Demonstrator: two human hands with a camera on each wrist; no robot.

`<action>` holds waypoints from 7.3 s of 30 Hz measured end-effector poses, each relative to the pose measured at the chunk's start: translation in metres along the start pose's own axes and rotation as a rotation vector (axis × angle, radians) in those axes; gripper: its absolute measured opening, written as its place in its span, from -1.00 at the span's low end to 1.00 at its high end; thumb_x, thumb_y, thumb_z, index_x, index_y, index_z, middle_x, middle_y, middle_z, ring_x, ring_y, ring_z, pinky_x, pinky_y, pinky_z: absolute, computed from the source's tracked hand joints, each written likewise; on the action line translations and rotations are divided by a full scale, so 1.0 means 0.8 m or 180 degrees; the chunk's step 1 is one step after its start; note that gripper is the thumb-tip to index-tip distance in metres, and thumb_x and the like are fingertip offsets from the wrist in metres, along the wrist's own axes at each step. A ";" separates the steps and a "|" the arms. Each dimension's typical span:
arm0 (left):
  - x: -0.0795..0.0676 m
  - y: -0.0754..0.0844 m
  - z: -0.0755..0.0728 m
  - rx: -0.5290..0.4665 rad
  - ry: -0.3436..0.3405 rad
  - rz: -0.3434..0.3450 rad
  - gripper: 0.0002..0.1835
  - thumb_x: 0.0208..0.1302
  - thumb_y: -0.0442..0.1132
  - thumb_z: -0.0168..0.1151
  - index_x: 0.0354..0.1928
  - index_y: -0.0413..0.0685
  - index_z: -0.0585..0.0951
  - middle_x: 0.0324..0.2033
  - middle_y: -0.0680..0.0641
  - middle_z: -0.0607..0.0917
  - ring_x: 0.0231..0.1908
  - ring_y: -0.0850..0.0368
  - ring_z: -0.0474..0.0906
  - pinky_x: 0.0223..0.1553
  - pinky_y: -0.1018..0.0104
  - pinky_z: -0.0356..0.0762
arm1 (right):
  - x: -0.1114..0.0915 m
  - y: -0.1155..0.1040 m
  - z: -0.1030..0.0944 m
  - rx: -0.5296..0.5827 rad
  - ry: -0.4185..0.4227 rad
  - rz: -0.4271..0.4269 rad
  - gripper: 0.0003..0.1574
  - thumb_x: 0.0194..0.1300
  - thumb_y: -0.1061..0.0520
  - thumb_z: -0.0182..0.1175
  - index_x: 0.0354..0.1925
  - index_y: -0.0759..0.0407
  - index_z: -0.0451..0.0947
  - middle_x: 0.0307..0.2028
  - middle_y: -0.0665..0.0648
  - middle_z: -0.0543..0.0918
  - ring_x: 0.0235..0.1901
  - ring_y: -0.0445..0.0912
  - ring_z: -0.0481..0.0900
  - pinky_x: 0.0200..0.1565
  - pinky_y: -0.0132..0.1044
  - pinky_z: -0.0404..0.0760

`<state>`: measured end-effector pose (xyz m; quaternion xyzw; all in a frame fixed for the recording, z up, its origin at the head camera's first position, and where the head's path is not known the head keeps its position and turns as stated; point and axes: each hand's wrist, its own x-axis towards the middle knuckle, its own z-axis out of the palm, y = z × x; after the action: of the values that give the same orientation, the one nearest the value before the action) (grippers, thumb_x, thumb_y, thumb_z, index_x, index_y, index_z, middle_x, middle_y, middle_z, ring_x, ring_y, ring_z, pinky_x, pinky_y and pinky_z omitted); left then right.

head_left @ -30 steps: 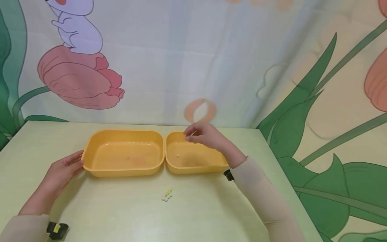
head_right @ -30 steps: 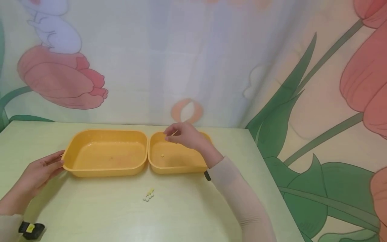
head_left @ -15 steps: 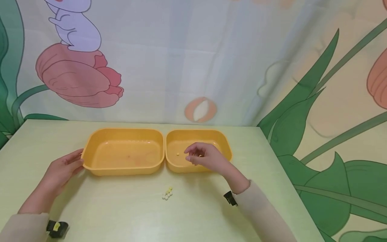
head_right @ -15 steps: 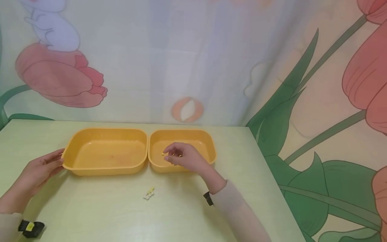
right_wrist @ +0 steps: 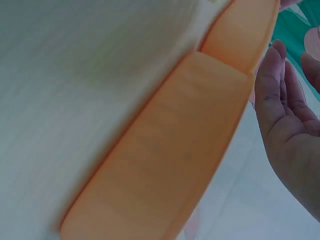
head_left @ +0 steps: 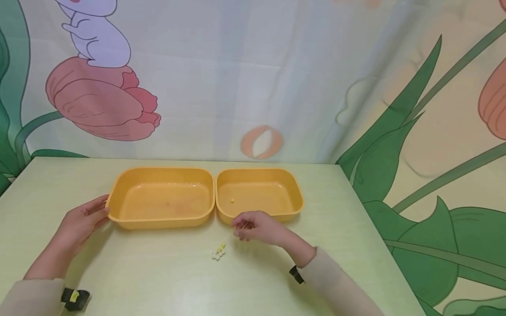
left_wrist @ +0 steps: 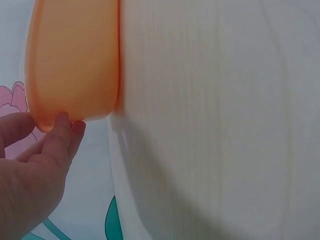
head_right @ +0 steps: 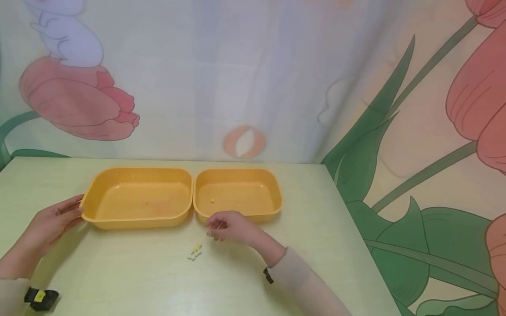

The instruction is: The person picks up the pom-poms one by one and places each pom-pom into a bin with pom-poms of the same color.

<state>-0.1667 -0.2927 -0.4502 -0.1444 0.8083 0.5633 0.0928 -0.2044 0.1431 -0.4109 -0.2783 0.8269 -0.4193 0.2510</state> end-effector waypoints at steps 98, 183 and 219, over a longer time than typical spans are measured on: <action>-0.002 0.002 0.002 0.0046 0.0031 -0.0016 -0.33 0.66 -0.11 -0.16 0.62 -0.21 -0.08 0.58 -0.42 0.04 0.48 -0.30 0.23 -0.01 0.62 0.66 | 0.025 -0.026 -0.034 -0.0384 -0.0386 0.0416 -0.84 0.34 0.30 0.29 -0.13 0.30 0.74 -0.26 0.31 0.80 -0.43 -0.26 0.65 -0.11 -0.18 0.83; -0.004 -0.010 0.002 0.0011 -0.0029 -0.0032 -0.31 0.66 -0.09 -0.15 0.62 -0.18 -0.09 0.58 -0.41 0.03 0.42 -0.20 0.37 -0.03 0.63 0.66 | 0.164 0.037 -0.129 -0.0589 -0.1362 0.1683 -0.87 0.40 0.36 0.21 -0.12 0.27 0.65 -0.42 -0.05 0.67 -0.47 -0.27 0.56 -0.31 -0.53 0.66; 0.001 -0.002 0.001 -0.0022 -0.0028 -0.0020 -0.32 0.67 -0.10 -0.17 0.62 -0.18 -0.09 0.59 -0.40 0.02 0.53 -0.36 0.12 -0.03 0.64 0.66 | 0.169 0.045 -0.122 -0.0769 -0.1110 0.1637 -0.80 0.36 0.41 0.17 -0.07 0.30 0.61 -0.38 -0.01 0.66 -0.39 -0.21 0.62 -0.16 -0.44 0.75</action>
<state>-0.1669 -0.2926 -0.4522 -0.1448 0.8054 0.5664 0.0977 -0.3738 0.1247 -0.4145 -0.1559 0.8584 -0.1872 0.4515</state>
